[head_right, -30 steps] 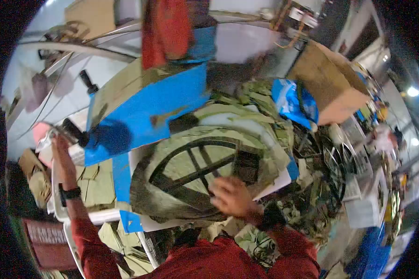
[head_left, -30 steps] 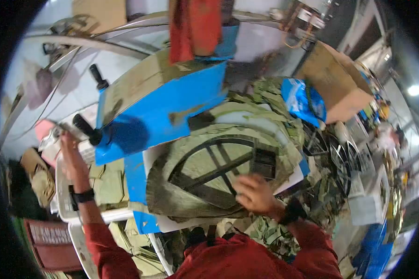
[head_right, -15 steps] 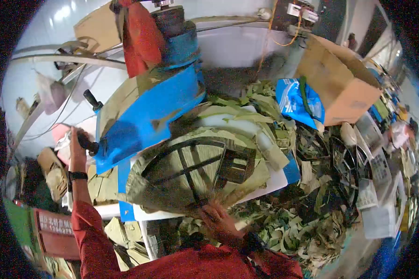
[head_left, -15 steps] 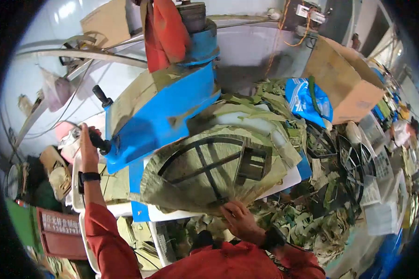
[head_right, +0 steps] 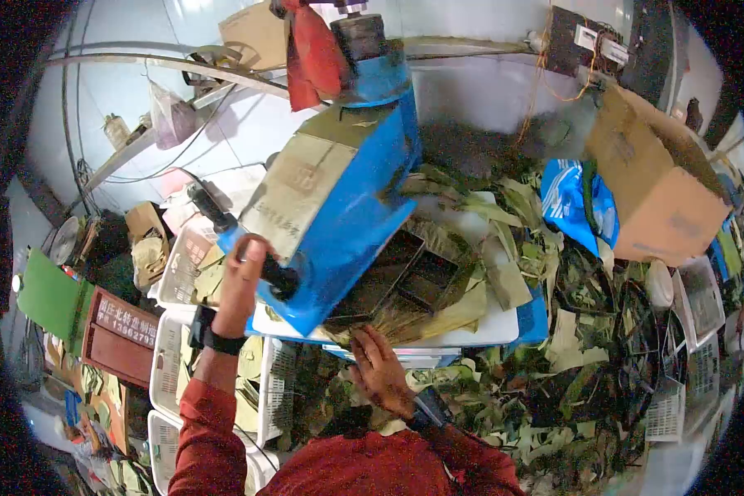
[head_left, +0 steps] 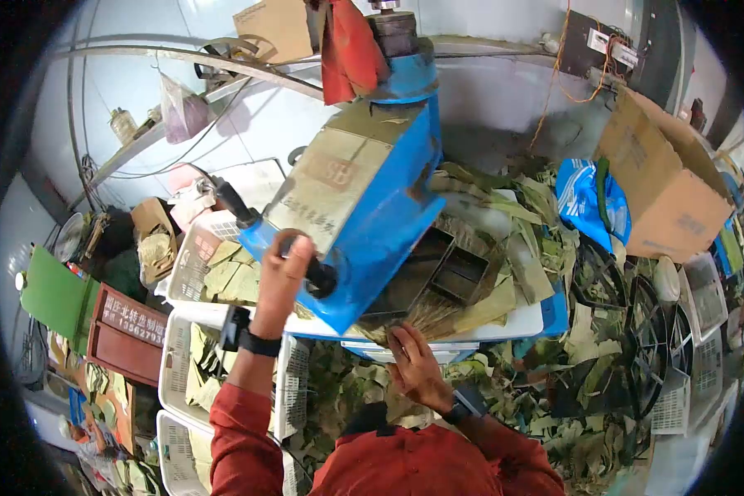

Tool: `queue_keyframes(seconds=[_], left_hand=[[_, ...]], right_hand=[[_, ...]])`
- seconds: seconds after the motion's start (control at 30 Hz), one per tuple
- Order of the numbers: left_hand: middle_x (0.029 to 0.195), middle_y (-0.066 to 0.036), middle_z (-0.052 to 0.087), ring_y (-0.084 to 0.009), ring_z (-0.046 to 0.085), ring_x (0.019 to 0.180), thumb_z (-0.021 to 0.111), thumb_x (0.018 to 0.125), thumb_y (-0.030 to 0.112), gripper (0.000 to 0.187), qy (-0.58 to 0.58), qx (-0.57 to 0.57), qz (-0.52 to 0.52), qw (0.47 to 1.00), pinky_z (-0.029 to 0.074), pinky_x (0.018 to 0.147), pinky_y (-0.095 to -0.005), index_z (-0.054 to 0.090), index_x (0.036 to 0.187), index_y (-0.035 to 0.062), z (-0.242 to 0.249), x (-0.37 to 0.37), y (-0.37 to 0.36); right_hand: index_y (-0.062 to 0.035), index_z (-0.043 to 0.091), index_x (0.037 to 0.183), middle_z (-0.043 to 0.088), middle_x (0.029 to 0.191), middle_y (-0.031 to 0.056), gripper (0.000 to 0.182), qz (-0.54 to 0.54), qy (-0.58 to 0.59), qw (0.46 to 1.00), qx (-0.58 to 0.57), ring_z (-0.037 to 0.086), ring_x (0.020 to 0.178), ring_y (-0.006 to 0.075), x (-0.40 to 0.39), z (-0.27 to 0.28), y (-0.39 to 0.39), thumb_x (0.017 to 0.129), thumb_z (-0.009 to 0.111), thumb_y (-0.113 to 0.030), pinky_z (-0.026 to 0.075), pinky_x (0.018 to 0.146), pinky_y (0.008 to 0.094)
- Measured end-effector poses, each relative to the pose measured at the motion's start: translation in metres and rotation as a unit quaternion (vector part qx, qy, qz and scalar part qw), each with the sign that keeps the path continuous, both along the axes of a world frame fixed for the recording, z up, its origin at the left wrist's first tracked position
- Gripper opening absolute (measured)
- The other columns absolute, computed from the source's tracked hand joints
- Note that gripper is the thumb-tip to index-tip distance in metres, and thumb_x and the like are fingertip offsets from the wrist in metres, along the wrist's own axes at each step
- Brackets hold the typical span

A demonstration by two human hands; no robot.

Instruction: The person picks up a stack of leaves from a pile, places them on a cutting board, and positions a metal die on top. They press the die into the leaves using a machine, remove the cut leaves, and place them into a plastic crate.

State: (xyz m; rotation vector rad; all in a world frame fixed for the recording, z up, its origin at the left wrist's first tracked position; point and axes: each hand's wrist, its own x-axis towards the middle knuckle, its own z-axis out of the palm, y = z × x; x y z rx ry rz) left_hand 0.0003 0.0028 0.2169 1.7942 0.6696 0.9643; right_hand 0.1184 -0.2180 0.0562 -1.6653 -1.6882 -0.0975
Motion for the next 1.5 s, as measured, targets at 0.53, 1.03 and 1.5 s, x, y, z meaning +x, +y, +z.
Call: queue_keyframes(seconds=[0.53,1.03,1.5], left_hand=[[0.111,-0.013,0.061,-0.0190,0.055,0.106,0.042,0.097,0.032,0.041,-0.080,-0.122,-0.079,0.986,0.041,0.092,-0.0314,0.053,0.119,-0.0008,0.010,-0.045,0.068],[0.118,-0.013,0.057,-0.0252,0.056,0.106,0.051,0.086,0.013,0.043,-0.101,-0.259,-0.248,0.928,0.042,0.095,-0.0375,0.044,0.127,0.0028,0.019,-0.020,0.038],[0.133,-0.014,0.047,-0.0284,0.046,0.122,0.051,0.084,0.013,0.061,-0.109,-0.252,-0.206,0.939,0.034,0.097,-0.0354,0.029,0.141,0.0084,-0.011,-0.015,0.027]], right_hand=[[-0.0031,0.055,0.112,0.056,0.103,0.0040,0.029,0.018,0.502,0.863,0.052,0.051,0.090,0.0110,0.071,0.154,0.013,0.095,0.045,-0.023,0.042,0.081,0.0248],[0.0049,0.056,0.099,0.059,0.102,0.0140,0.030,-0.035,0.536,0.842,0.060,0.056,0.097,0.0227,0.105,0.188,0.011,0.076,0.045,-0.010,0.044,0.088,0.0357],[-0.0010,0.051,0.111,0.053,0.115,0.0101,0.034,-0.024,0.564,0.823,0.056,0.050,0.112,0.0215,0.113,0.163,0.007,0.079,0.049,-0.011,0.040,0.096,0.0383]])
